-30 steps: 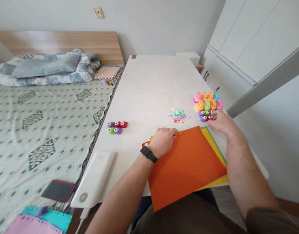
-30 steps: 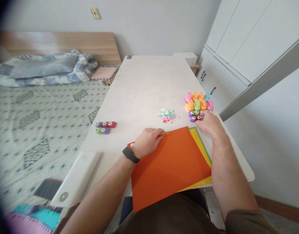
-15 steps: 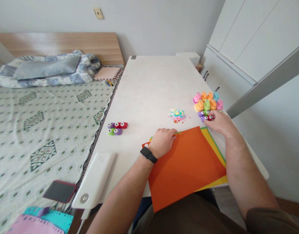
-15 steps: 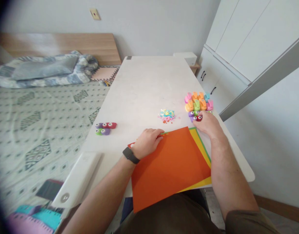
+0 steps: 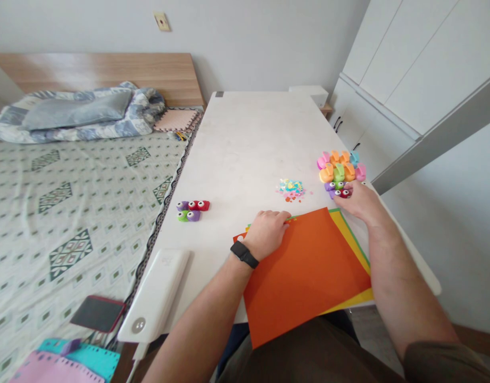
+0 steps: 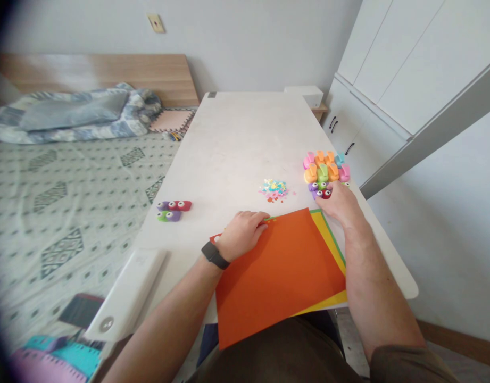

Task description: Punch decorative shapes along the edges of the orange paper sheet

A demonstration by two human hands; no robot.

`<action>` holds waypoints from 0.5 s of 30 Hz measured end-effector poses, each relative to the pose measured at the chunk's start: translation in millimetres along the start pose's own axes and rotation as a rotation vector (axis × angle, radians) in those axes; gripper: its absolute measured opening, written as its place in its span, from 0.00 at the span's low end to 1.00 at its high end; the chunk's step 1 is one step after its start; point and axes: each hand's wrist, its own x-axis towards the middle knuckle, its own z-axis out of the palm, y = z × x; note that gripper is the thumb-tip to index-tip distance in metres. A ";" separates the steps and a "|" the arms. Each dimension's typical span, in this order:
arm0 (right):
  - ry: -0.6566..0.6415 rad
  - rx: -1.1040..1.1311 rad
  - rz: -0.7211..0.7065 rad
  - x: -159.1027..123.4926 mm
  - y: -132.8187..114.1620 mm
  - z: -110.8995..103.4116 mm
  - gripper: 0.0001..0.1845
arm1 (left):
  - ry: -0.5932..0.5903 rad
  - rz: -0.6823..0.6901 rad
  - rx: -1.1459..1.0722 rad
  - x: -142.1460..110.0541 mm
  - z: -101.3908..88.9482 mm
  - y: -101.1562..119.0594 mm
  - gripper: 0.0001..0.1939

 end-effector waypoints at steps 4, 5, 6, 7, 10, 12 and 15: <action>-0.016 0.007 -0.005 2.1 3.1 1.7 0.30 | 0.005 0.004 0.005 -0.3 1.1 -1.1 0.13; -0.016 0.011 -0.005 2.6 3.9 2.1 0.30 | 0.005 0.003 0.008 -0.3 1.2 -1.3 0.13; -0.015 0.017 -0.005 3.1 4.7 2.6 0.30 | 0.005 0.003 0.010 -0.3 1.3 -1.4 0.13; -0.014 0.026 -0.005 3.4 5.4 3.1 0.29 | 0.006 0.002 0.011 -0.3 1.3 -1.4 0.13; -0.014 0.063 -0.011 3.9 7.1 4.9 0.27 | 0.011 0.004 0.009 -0.3 1.7 -1.5 0.13; 0.003 0.078 -0.022 3.8 8.1 5.7 0.26 | 0.015 0.008 0.006 -0.1 2.1 -1.7 0.13; 0.067 0.106 -0.042 3.0 8.2 4.3 0.24 | 0.020 0.014 0.004 0.4 2.8 -2.4 0.12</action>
